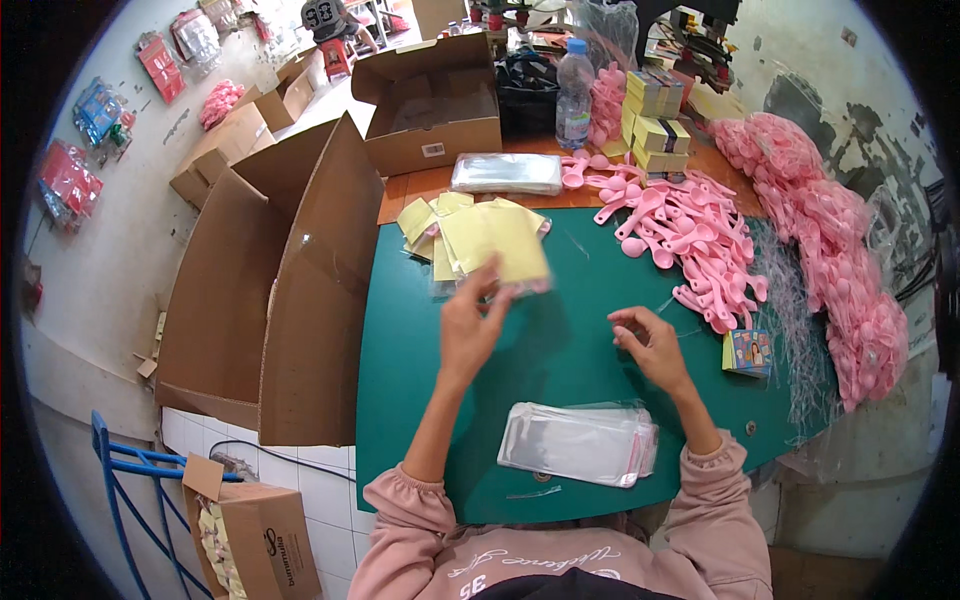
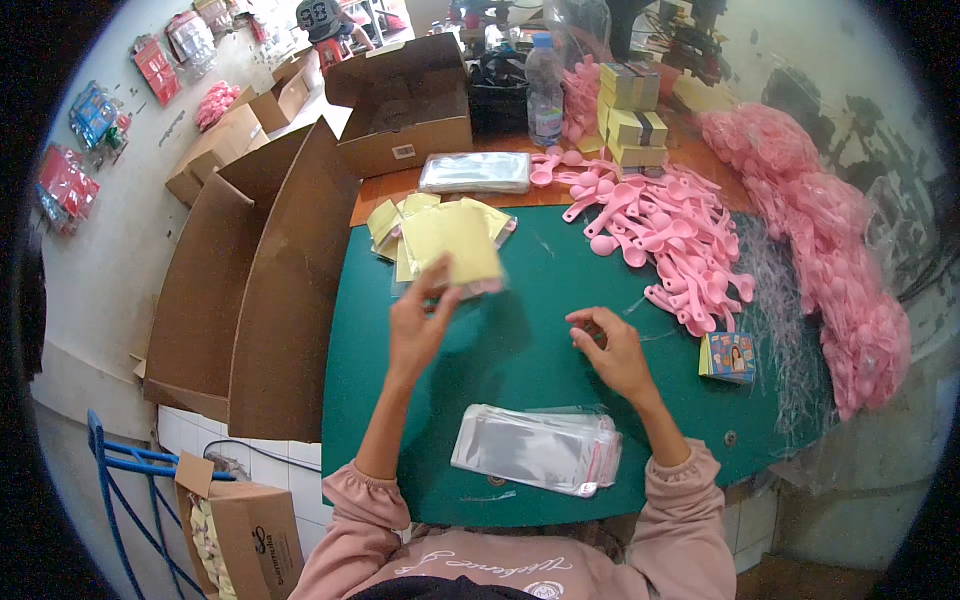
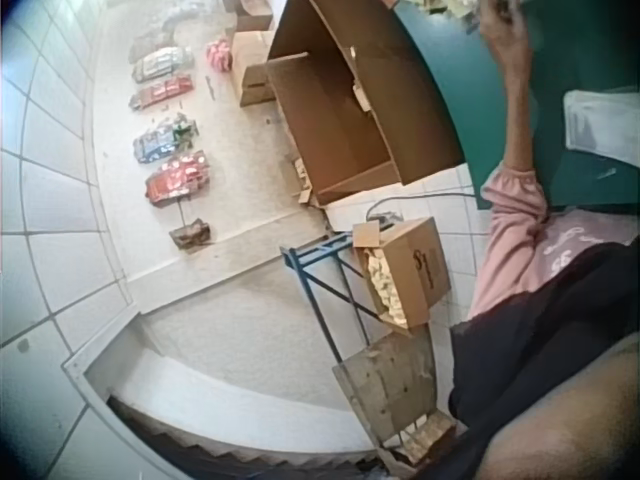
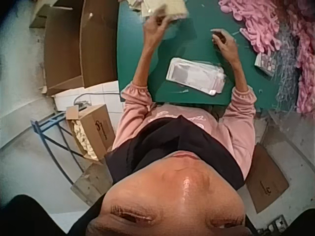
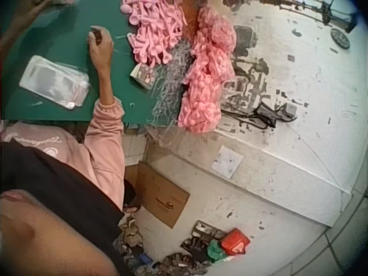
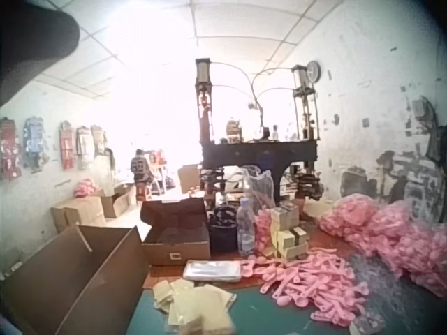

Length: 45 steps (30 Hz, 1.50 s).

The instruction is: The person repeatedly picks up pink plastic spoons and small yellow cards, places them into clear plastic bags, and seals the bags. The person stacks the completed packages on the table. The task is performed continuously throughout the clip.

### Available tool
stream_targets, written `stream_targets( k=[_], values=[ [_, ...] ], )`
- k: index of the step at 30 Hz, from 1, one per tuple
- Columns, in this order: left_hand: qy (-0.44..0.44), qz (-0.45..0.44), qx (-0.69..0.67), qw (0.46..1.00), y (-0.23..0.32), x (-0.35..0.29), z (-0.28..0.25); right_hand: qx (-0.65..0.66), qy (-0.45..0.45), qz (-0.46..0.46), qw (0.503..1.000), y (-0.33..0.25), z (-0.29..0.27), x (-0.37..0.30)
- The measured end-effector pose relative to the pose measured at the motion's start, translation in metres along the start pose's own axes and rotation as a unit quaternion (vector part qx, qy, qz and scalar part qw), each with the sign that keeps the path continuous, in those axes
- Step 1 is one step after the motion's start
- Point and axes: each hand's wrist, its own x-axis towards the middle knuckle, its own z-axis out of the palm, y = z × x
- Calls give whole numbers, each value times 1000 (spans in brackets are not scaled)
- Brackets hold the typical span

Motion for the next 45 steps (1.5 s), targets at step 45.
stream_targets(
  k=[45],
  values=[
    [246, -115, 325, 906, -89, 14, -29, -471, -95, -224, 848, -4, -28, 16]
  ],
)
